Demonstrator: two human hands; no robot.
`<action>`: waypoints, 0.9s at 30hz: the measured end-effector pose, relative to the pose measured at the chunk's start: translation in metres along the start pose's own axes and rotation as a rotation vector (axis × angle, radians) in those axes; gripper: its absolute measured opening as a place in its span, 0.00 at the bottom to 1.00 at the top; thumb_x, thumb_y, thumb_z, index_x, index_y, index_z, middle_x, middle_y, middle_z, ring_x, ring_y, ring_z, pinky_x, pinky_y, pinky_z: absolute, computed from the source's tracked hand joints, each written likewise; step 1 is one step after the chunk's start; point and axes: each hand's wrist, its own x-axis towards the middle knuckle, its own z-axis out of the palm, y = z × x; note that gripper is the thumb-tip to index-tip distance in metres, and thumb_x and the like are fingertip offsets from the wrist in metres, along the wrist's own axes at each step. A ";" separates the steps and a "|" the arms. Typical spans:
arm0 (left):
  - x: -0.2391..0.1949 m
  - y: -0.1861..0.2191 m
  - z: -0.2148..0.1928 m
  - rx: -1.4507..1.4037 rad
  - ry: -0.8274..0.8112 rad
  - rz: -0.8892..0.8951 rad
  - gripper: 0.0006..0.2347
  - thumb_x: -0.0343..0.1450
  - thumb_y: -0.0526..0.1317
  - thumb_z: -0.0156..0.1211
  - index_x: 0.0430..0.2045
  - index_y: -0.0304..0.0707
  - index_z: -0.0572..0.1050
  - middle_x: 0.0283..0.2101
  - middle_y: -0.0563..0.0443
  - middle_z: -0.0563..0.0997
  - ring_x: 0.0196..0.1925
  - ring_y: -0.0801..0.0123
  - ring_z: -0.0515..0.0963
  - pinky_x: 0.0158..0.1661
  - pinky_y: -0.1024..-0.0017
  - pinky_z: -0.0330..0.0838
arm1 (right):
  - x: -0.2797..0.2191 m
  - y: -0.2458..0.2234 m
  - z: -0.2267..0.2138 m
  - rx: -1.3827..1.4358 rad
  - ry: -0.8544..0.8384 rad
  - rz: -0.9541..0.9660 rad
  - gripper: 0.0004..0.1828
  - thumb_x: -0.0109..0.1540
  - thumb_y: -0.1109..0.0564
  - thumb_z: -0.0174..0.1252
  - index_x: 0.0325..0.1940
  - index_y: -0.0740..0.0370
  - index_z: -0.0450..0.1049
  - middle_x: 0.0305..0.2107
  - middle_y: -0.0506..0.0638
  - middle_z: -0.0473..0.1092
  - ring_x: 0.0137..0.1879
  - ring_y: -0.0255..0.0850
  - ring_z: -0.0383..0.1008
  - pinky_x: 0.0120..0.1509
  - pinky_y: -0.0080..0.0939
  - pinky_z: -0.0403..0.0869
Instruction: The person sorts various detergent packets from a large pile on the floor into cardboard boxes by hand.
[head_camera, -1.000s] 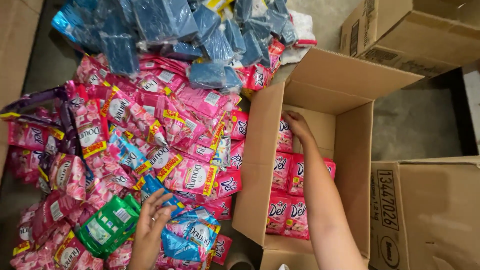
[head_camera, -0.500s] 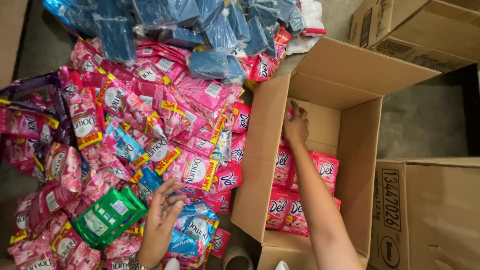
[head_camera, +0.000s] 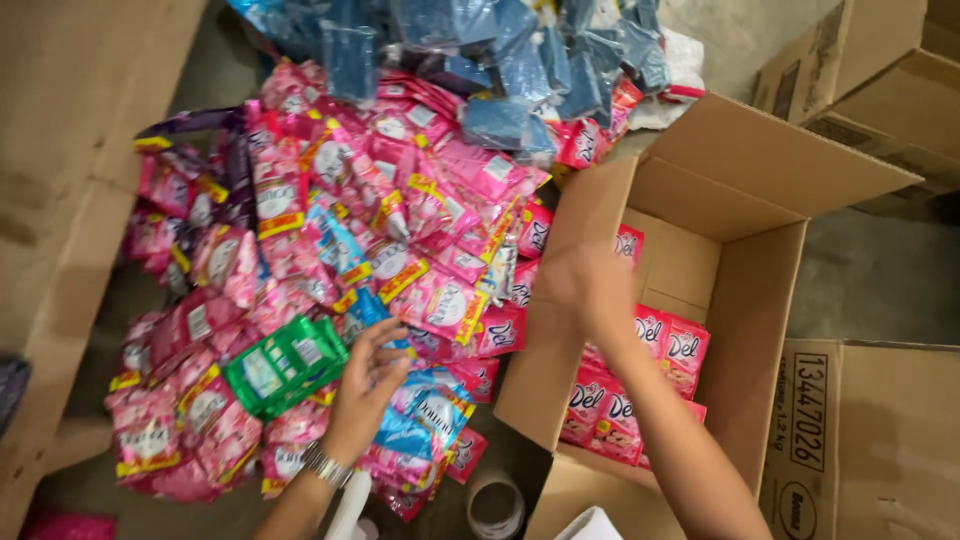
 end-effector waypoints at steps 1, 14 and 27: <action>0.001 -0.008 0.002 -0.002 0.010 0.008 0.24 0.70 0.35 0.59 0.64 0.42 0.64 0.60 0.48 0.75 0.52 0.70 0.77 0.52 0.69 0.75 | -0.006 -0.024 0.004 0.000 0.004 -0.012 0.15 0.63 0.46 0.57 0.49 0.53 0.79 0.47 0.50 0.74 0.59 0.49 0.72 0.66 0.55 0.68; 0.012 0.057 -0.002 0.386 -0.144 0.194 0.24 0.65 0.38 0.69 0.56 0.43 0.72 0.56 0.51 0.80 0.52 0.67 0.81 0.52 0.66 0.75 | -0.050 -0.150 -0.068 0.176 -0.291 -0.243 0.13 0.58 0.49 0.64 0.41 0.56 0.76 0.33 0.54 0.76 0.41 0.54 0.78 0.43 0.55 0.75; 0.040 0.195 -0.014 0.459 0.004 0.725 0.08 0.69 0.36 0.68 0.40 0.36 0.79 0.44 0.48 0.82 0.49 0.62 0.83 0.52 0.67 0.77 | -0.038 -0.274 -0.310 0.218 0.327 -0.551 0.15 0.54 0.72 0.59 0.41 0.58 0.75 0.36 0.53 0.74 0.39 0.49 0.78 0.41 0.47 0.75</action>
